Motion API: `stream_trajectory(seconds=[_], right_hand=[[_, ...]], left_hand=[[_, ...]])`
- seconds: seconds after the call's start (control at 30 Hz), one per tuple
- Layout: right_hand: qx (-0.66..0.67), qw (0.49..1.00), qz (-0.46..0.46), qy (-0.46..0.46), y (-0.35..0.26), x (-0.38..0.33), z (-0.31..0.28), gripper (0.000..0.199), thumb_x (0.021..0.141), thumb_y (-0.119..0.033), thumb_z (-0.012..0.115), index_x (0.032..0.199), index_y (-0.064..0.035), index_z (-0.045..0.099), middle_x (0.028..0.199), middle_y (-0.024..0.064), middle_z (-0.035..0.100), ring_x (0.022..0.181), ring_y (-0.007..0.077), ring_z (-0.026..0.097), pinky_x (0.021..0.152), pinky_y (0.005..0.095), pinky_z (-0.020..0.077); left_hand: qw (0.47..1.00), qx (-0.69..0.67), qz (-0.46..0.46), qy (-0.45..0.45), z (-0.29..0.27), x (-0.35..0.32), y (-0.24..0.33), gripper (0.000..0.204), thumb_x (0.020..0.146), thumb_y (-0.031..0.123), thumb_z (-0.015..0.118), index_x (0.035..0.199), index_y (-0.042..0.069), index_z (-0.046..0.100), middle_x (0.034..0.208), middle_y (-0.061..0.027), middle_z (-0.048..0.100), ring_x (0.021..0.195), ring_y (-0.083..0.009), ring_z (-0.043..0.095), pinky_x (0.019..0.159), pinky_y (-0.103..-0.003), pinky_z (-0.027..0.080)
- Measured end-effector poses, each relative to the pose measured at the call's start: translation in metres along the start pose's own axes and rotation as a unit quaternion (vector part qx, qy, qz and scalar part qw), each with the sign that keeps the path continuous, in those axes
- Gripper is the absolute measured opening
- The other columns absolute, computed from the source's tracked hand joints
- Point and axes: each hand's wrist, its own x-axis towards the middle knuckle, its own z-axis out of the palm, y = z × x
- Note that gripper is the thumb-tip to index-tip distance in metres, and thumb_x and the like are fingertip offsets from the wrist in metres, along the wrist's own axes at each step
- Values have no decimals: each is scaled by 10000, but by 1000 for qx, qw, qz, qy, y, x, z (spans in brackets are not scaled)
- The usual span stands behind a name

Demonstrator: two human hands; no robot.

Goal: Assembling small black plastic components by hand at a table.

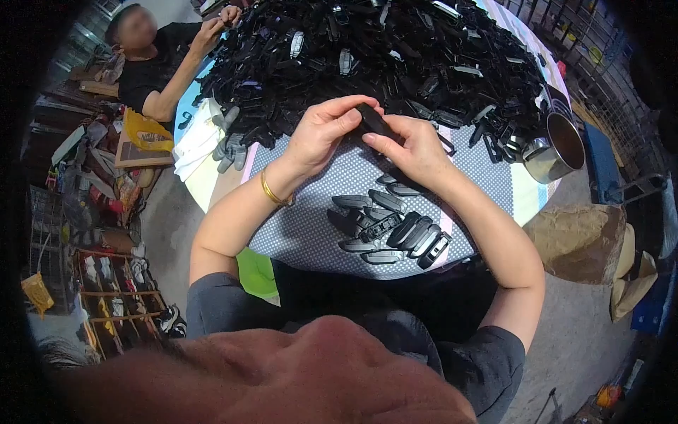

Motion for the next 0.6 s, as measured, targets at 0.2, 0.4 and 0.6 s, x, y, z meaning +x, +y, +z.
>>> stream_trajectory(seconds=[0.2,0.4,0.6], right_hand=[[-98,990,-94,32,-6,-5,2,225,783,-174,673,862,33,632,717,100,600,634,144,554,576,269,435],[-164,971,-164,-50,-2,7,-15,236,777,-177,667,922,5,624,803,100,583,656,183,575,572,304,446],[-356,914,-193,-38,-1,4,-8,290,718,-271,692,934,-79,659,793,64,551,685,248,579,601,345,471]], left_hand=[[998,64,23,-19,2,-2,6,247,883,80,533,1100,-28,580,1039,-109,615,962,-171,579,868,-282,459],[949,310,-45,-19,-5,6,25,256,865,104,564,1087,-22,590,928,-69,649,851,-114,605,772,-234,480],[882,430,-129,-142,-4,-14,18,225,772,151,685,922,29,571,687,-21,586,613,-69,524,569,-231,428]])
